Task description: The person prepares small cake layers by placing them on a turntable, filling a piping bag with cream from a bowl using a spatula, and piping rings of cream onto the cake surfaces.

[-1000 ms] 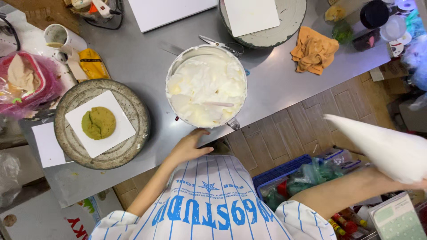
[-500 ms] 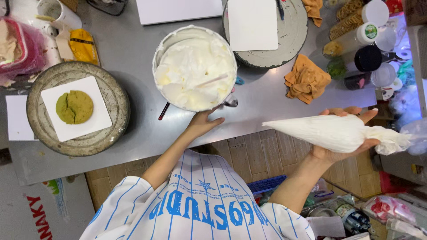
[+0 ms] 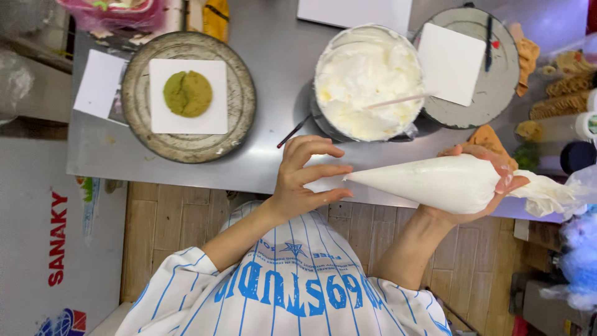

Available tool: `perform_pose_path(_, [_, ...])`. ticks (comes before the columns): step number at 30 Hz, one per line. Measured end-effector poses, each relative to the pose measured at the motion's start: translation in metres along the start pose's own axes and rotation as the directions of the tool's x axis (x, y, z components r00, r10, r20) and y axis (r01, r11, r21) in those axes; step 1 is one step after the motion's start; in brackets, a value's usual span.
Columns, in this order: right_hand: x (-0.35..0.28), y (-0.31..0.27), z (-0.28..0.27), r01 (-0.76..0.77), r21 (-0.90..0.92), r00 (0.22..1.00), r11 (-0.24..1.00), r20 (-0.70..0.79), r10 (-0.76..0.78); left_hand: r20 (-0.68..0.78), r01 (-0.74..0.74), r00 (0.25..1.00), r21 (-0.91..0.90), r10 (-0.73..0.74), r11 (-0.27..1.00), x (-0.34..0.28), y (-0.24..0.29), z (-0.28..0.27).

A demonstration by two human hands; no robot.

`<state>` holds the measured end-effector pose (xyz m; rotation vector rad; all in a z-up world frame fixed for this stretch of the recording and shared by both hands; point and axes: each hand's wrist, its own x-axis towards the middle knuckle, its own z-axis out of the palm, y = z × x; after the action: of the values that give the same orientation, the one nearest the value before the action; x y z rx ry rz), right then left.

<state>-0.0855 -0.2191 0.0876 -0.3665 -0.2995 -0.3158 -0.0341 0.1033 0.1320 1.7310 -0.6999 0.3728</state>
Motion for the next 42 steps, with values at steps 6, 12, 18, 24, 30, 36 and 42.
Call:
perform_pose_path(6, [-0.007,0.088,0.03,-0.016,0.081,0.999,0.997,0.043,0.013,-0.014,0.125,0.992,-0.059,-0.126,0.99,-0.019,-0.013,-0.085])
perform_pose_path(12, [0.001,0.168,0.072,0.036,-0.08,0.999,0.996,-0.027,-0.038,0.07,0.346,0.938,-0.106,-0.34,0.932,-0.069,-0.067,-0.205])
perform_pose_path(18, [0.05,0.287,0.09,0.271,-0.658,0.962,0.702,0.218,-0.167,0.034,0.608,0.794,-0.064,-0.607,0.791,-0.131,-0.132,-0.299])
perform_pose_path(24, [0.089,0.395,0.079,0.196,-0.845,0.98,0.497,0.177,-0.085,0.0,0.708,0.706,-0.027,-0.709,0.705,-0.172,-0.152,-0.334])
perform_pose_path(30, [0.112,0.412,0.063,0.157,-0.853,0.988,0.497,0.139,-0.075,-0.018,0.753,0.657,-0.03,-0.753,0.657,-0.186,-0.146,-0.347])
perform_pose_path(36, [0.13,0.419,0.043,0.162,-0.849,0.986,0.502,0.126,-0.105,-0.04,0.753,0.657,-0.022,-0.753,0.658,-0.185,-0.148,-0.354])
perform_pose_path(42, [0.137,0.445,0.038,0.108,-0.792,0.994,0.601,0.086,-0.066,-0.071,0.771,0.634,-0.019,-0.77,0.636,-0.188,-0.144,-0.358])
